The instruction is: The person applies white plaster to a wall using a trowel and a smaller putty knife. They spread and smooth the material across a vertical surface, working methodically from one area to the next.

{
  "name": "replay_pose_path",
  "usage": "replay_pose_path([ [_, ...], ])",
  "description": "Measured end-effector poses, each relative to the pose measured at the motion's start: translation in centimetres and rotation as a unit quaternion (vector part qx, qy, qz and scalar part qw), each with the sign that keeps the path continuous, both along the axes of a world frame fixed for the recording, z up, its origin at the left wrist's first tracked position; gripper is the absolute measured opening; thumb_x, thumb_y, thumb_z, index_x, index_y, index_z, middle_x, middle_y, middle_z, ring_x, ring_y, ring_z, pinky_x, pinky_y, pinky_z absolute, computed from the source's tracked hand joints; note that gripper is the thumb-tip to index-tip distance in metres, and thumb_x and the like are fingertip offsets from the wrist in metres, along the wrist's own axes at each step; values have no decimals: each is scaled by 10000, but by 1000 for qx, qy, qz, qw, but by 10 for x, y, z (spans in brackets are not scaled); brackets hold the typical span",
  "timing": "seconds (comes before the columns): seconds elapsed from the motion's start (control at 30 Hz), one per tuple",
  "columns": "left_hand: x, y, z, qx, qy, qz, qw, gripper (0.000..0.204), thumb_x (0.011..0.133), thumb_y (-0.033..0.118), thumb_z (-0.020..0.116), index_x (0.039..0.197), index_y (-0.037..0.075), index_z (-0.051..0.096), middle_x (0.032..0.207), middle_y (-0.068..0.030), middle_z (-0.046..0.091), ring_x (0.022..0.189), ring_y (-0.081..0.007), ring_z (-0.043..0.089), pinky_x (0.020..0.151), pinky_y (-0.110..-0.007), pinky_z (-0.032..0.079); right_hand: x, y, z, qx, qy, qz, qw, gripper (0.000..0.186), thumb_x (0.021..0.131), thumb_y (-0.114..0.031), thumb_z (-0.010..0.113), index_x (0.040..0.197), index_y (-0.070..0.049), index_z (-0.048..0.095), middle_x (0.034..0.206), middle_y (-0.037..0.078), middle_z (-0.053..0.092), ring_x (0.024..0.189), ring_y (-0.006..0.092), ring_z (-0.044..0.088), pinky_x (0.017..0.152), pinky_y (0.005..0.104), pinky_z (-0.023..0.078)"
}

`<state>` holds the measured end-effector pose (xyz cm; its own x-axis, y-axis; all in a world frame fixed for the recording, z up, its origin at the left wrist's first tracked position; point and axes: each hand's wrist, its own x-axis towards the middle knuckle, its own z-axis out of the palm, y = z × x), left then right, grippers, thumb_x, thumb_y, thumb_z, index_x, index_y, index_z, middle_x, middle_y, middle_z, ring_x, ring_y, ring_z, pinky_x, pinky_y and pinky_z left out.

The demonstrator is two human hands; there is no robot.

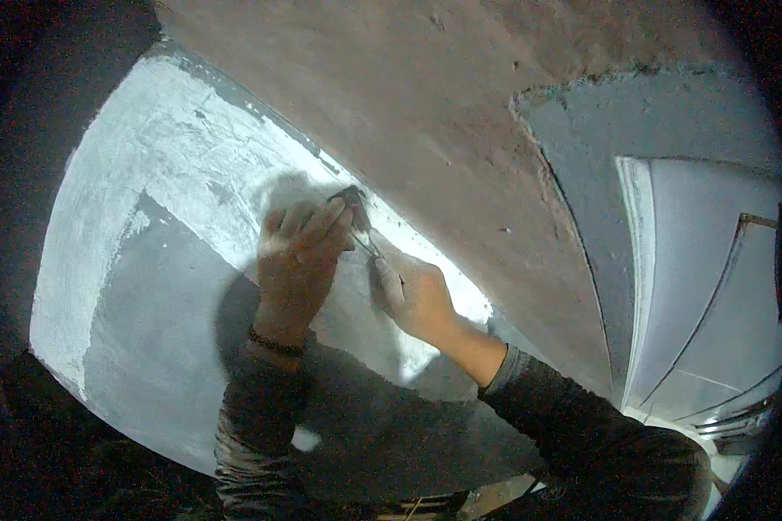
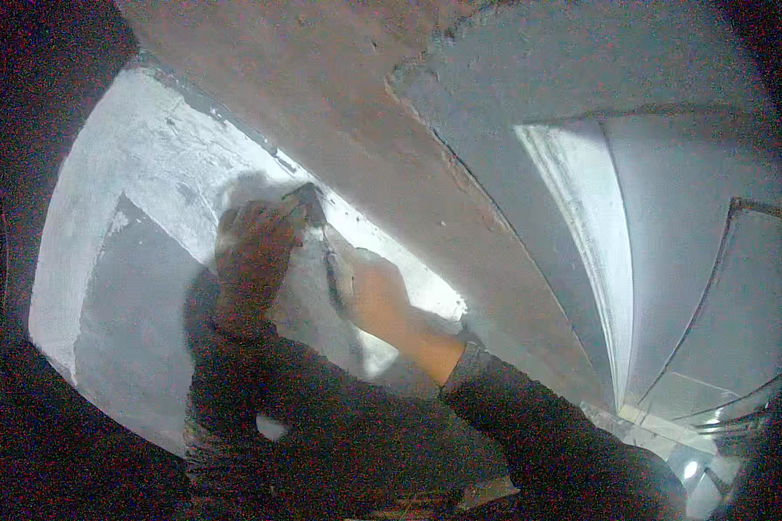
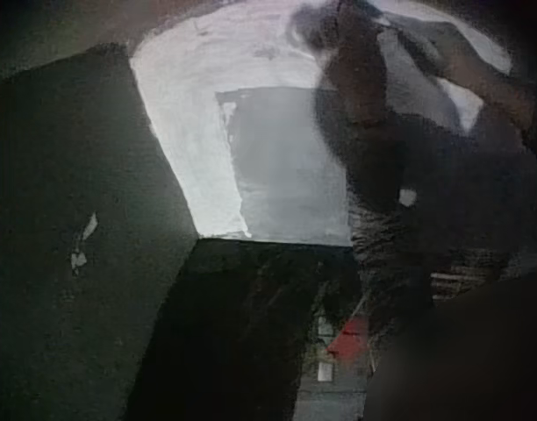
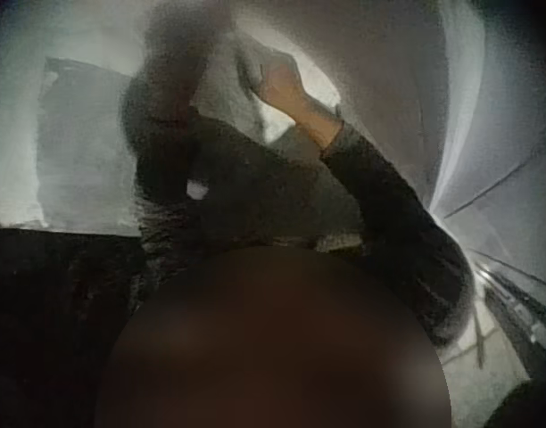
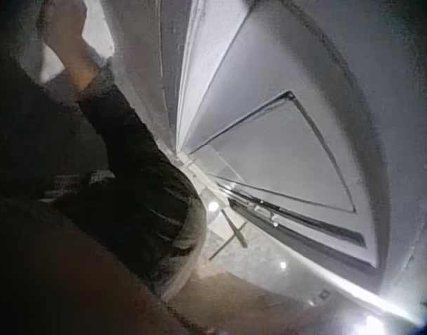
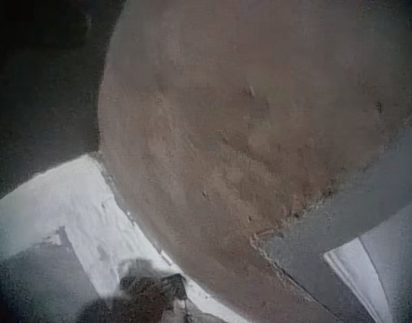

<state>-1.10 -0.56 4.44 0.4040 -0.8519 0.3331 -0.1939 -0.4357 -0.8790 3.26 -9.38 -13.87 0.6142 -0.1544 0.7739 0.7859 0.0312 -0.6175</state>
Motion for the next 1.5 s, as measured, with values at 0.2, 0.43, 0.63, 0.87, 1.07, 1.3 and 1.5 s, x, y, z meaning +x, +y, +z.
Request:
replay_pose_path([
  [0.2, 0, -6, 11, 21, 33, -7, 999, 207, 748, 188, 774, 939, 132, 719, 1150, 47, 681, 988, -196, 620, 832, -397, 496, -2, 0, 4, 34, 6, 25, 999, 443, 996, -132, 577, 1438, -102, 567, 860, 227, 696, 782, 428, 689, 732, 461, 549],
  [0.43, 2, -9, 1, -8, 53, -9, 999, 131, 770, 178, 740, 890, 136, 707, 1114, 29, 686, 952, -198, 618, 800, -407, 491, -9, -5, -3, 49, -17, 9, 999, 464, 1003, -104, 552, 1466, -88, 552, 927, 236, 706, 792, 399, 703, 747, 439, 550],
  [0.63, 4, -7, 2, 2, 27, -56, 998, 124, 777, 177, 736, 893, 141, 710, 999, 15, 690, 917, -215, 633, 782, -413, 493, -9, -5, -3, 75, -10, 67, 995, 492, 956, -154, 568, 1442, -89, 535, 927, 255, 677, 881, 467, 661, 795, 550, 512],
  [0.87, 1, -5, 4, -18, 59, -32, 998, 131, 780, 188, 737, 904, 154, 710, 993, 31, 692, 915, -209, 634, 790, -403, 494, -6, 1, -4, 64, 0, 20, 998, 457, 997, -123, 608, 1451, -112, 563, 942, 229, 715, 817, 410, 710, 735, 429, 557],
  [1.07, 4, -8, 0, 7, 41, 38, 998, 115, 791, 186, 728, 897, 150, 703, 1037, 23, 693, 937, -206, 640, 797, -408, 500, -9, -4, -6, 55, -9, 34, 998, 462, 977, -80, 608, 1438, -101, 579, 952, 227, 714, 822, 408, 708, 740, 433, 557],
  [1.3, 0, -10, -1, -15, 53, 17, 998, 111, 767, 162, 728, 871, 148, 692, 1039, 17, 696, 950, -208, 646, 801, -419, 508, -12, -3, -10, 70, 8, 36, 997, 465, 973, -94, 603, 1437, -80, 582, 1011, 244, 710, 859, 411, 710, 779, 433, 557],
  [1.5, 2, -12, -8, -1, 120, -32, 992, 103, 755, 146, 726, 847, 148, 680, 988, 16, 684, 923, -209, 638, 774, -425, 499, -15, -6, -23, 39, 70, 102, 992, 526, 961, -105, 593, 1481, -81, 520, 1017, 256, 701, 922, 445, 689, 822, 477, 540],
])
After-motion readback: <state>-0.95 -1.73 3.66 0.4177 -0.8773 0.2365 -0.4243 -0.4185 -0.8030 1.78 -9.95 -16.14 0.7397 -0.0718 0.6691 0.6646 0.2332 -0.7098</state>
